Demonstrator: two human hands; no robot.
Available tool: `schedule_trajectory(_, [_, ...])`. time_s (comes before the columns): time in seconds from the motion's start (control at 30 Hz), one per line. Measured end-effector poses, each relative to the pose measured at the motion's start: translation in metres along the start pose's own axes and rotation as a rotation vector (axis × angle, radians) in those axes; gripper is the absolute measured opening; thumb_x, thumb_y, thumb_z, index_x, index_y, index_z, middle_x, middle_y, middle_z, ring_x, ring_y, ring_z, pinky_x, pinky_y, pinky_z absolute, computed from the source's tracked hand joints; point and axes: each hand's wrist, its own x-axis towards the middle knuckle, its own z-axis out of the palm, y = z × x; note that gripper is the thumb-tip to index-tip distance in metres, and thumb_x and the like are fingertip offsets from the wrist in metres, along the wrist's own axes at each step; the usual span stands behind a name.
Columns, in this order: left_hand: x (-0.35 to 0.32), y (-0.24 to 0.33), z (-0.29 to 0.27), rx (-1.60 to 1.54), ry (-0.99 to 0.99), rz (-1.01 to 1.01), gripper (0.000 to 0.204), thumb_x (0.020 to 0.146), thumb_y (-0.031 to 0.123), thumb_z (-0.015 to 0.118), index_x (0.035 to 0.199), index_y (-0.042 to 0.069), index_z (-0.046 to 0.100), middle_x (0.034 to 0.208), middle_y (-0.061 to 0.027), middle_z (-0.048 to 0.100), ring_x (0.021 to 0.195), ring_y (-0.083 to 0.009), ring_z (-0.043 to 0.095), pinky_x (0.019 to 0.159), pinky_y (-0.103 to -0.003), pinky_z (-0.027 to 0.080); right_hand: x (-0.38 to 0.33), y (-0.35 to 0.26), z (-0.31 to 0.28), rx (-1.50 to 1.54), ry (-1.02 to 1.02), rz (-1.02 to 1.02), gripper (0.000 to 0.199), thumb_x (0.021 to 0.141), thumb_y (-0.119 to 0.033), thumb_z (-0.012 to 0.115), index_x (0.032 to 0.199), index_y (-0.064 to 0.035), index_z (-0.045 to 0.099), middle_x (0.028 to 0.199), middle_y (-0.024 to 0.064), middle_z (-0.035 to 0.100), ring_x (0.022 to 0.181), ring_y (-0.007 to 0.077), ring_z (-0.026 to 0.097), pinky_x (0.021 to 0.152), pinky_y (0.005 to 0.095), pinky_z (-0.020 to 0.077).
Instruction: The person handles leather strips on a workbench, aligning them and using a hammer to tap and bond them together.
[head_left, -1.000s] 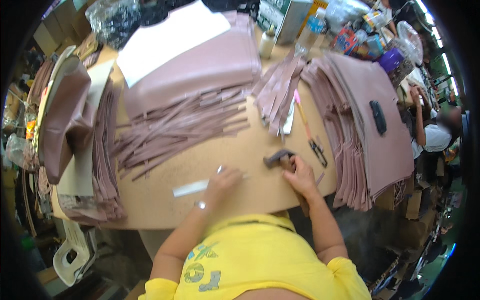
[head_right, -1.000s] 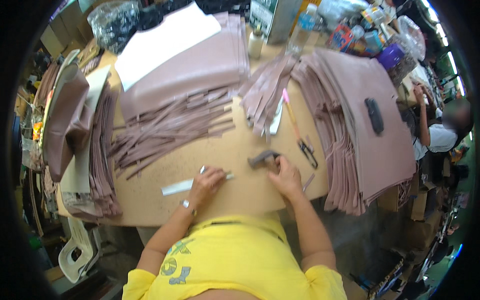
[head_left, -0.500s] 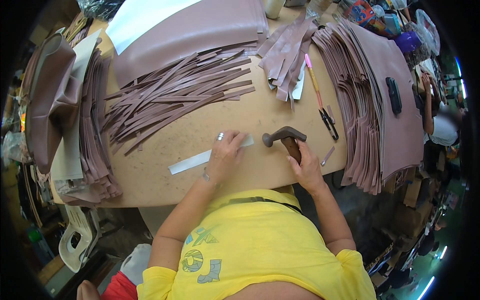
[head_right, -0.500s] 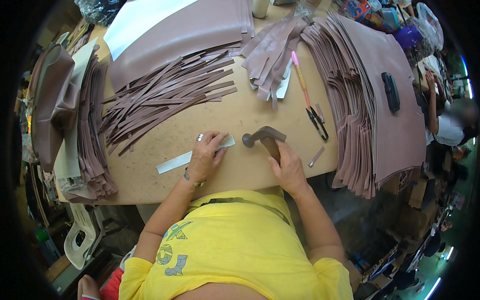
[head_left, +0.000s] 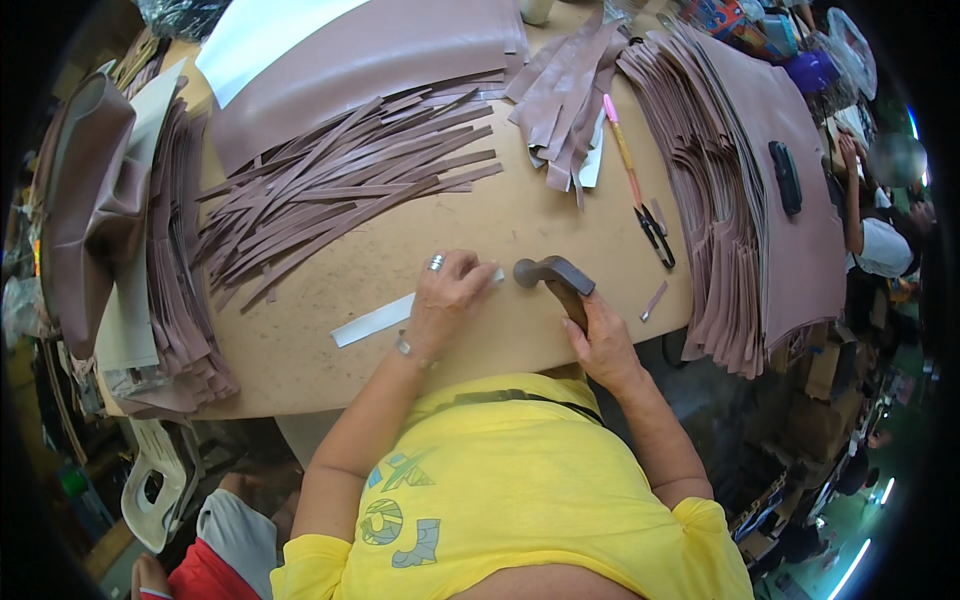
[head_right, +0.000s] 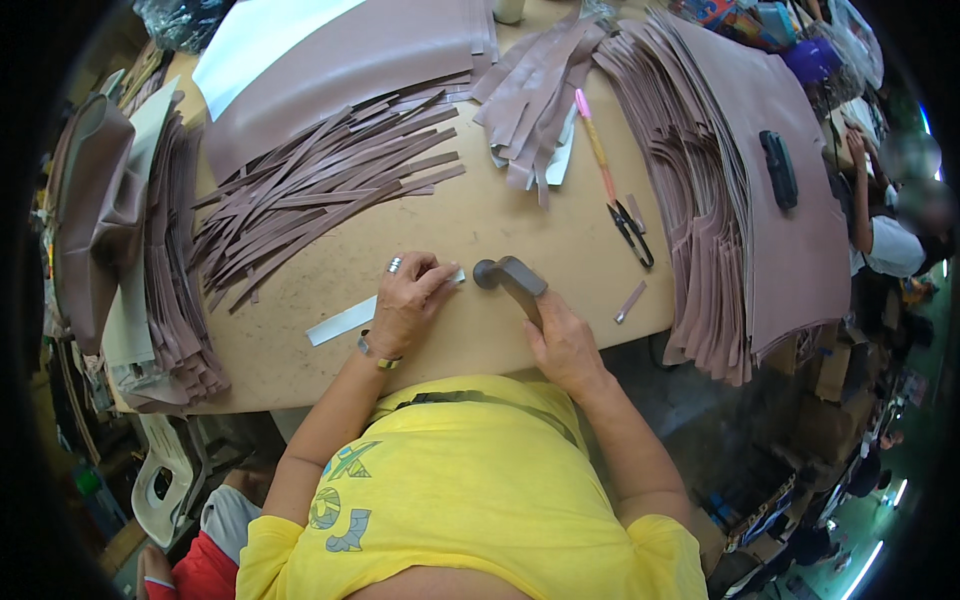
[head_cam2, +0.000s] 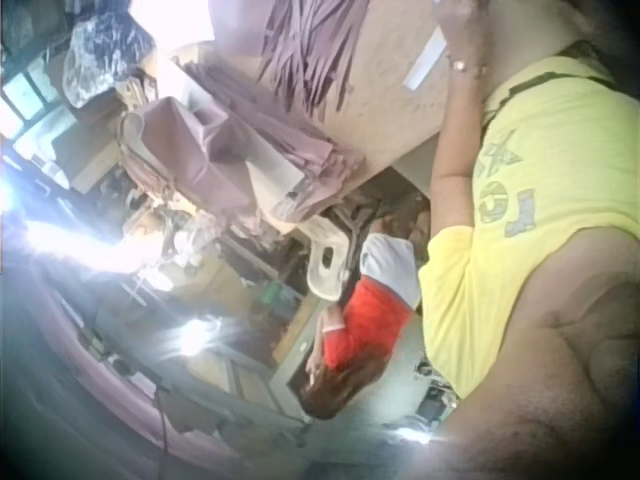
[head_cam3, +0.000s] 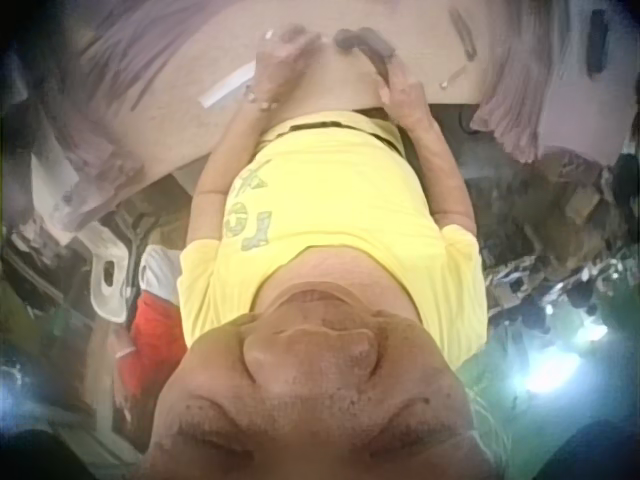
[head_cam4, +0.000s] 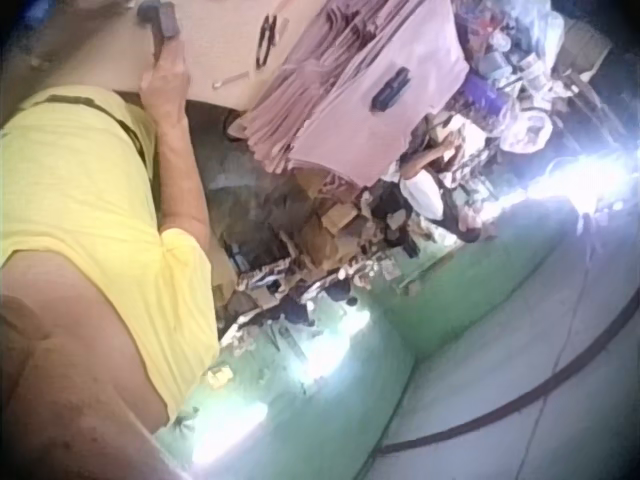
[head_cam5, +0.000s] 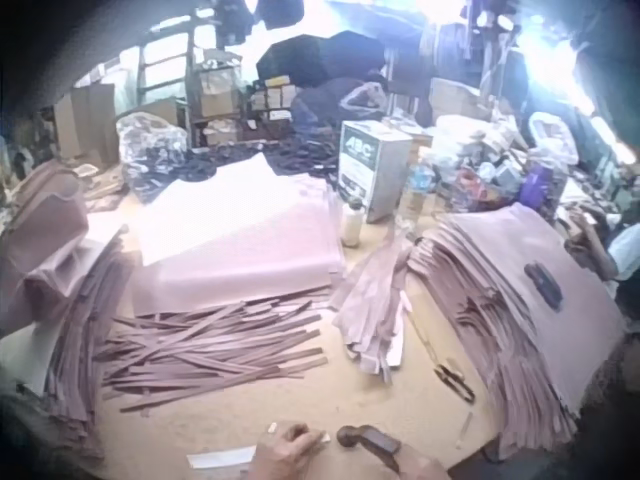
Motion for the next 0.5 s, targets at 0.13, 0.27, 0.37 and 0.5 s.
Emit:
schedule_trajectory(0.13, [-0.002,-0.002,0.001,0.01,0.002,-0.024,0.024,0.073,0.01,0.072,0.097,0.011,0.068,0.089,-0.0071,0.058,0.082,-0.0245,0.056,0.071,-0.038,0.046,0.004,-0.013,0.002,0.078,-0.004,0.016,0.058,0.081,-0.004,0.059,0.136,-0.0039,0.038,0.118,0.0263,0.055,0.101,0.0467,0.056,0.084,0.0506,0.0469])
schedule_trajectory(0.27, [0.0,0.002,0.0,0.021,0.002,-0.004,0.027,0.071,0.009,0.073,0.098,0.011,0.067,0.09,-0.0069,0.056,0.079,-0.0245,0.055,0.071,-0.038,0.045,0.005,-0.002,-0.004,0.106,0.037,0.099,0.056,0.084,-0.007,0.058,0.134,0.0047,0.037,0.124,0.0292,0.052,0.109,0.0461,0.053,0.092,0.0466,0.0458])
schedule_trajectory(0.37, [0.001,0.0,0.002,0.02,-0.001,0.006,0.029,0.071,0.008,0.074,0.098,0.011,0.066,0.089,-0.0065,0.055,0.08,-0.0242,0.055,0.072,-0.038,0.045,0.01,0.01,-0.002,0.09,0.105,0.069,0.055,0.084,-0.008,0.059,0.132,0.008,0.039,0.125,0.0303,0.051,0.112,0.0453,0.052,0.094,0.0453,0.0446])
schedule_trajectory(0.5, [-0.001,-0.005,0.001,0.026,-0.002,-0.003,0.03,0.071,0.01,0.074,0.1,0.01,0.065,0.089,-0.0067,0.057,0.081,-0.025,0.056,0.073,-0.039,0.045,0.015,0.008,-0.002,0.146,0.089,0.148,0.055,0.084,-0.008,0.06,0.133,0.0068,0.04,0.124,0.0295,0.052,0.112,0.0443,0.053,0.094,0.0446,0.0441])
